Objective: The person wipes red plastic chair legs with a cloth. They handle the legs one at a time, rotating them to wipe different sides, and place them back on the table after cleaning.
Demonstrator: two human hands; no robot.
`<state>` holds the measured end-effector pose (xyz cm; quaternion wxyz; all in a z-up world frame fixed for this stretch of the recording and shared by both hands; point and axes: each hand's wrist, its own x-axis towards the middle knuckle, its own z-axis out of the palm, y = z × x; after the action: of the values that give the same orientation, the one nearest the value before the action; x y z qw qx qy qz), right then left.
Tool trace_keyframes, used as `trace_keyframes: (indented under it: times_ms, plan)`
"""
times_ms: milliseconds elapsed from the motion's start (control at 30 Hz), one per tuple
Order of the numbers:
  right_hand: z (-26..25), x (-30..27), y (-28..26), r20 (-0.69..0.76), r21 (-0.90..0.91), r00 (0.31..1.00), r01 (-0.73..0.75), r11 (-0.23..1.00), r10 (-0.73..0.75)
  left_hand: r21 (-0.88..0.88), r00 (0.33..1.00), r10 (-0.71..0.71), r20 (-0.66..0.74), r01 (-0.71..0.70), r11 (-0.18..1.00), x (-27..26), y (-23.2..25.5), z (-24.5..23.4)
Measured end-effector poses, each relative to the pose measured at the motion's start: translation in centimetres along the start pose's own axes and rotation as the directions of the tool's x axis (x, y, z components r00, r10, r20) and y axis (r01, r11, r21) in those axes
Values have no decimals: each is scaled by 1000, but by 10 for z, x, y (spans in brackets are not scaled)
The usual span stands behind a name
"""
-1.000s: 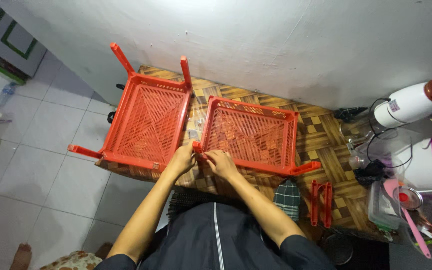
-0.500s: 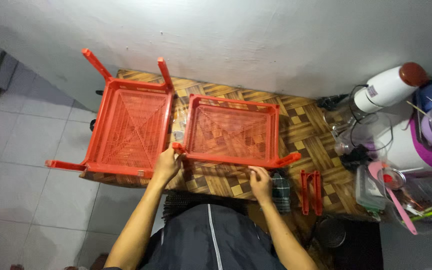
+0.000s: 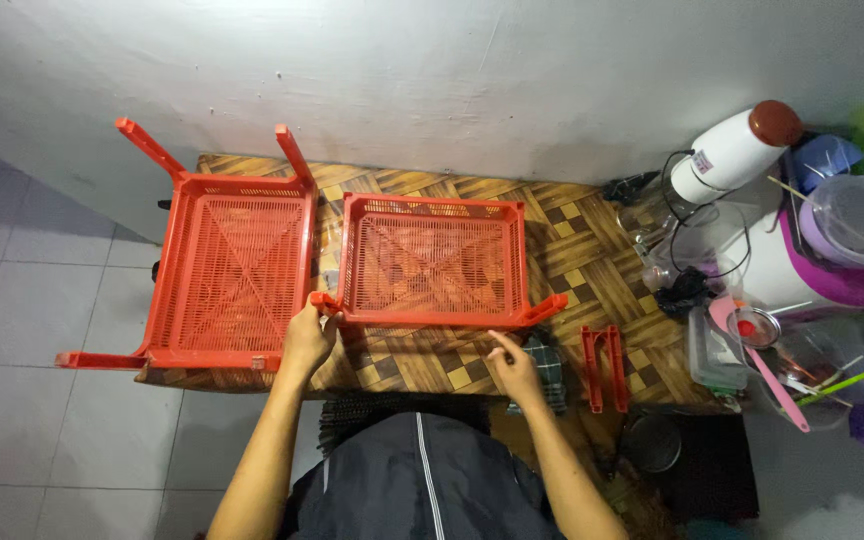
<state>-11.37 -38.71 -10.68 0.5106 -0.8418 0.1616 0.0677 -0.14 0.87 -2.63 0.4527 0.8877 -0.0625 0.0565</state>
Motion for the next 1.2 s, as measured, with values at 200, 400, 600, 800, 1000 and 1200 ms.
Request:
trace_keyframes:
  times_ms: [200, 400, 600, 800, 1000, 1200]
  plan:
    - [19, 10, 4, 2, -38, 993, 117, 992, -117, 26, 1000, 1, -12, -1, 1000, -2, 2, -1]
    - [21, 32, -27, -36, 40, 968, 248, 968, -247, 53, 998, -65, -1, 65, 996, 0, 2, 2]
    - [37, 33, -117, 308, -153, 951, 33, 988, 16, 78, 993, -116, 5, 115, 990, -2, 2, 4]
    - [43, 26, -153, 257, -65, 943, 233, 970, -210, 97, 997, -66, -29, 69, 993, -5, 0, 4]
    - [33, 23, -116, 162, 25, 959, 233, 972, -233, 98, 995, -99, -33, 102, 990, -4, -3, 7]
    - [-7, 3, -27, -192, 137, 976, 131, 982, -104, 45, 988, -134, -73, 138, 989, -7, -2, 11]
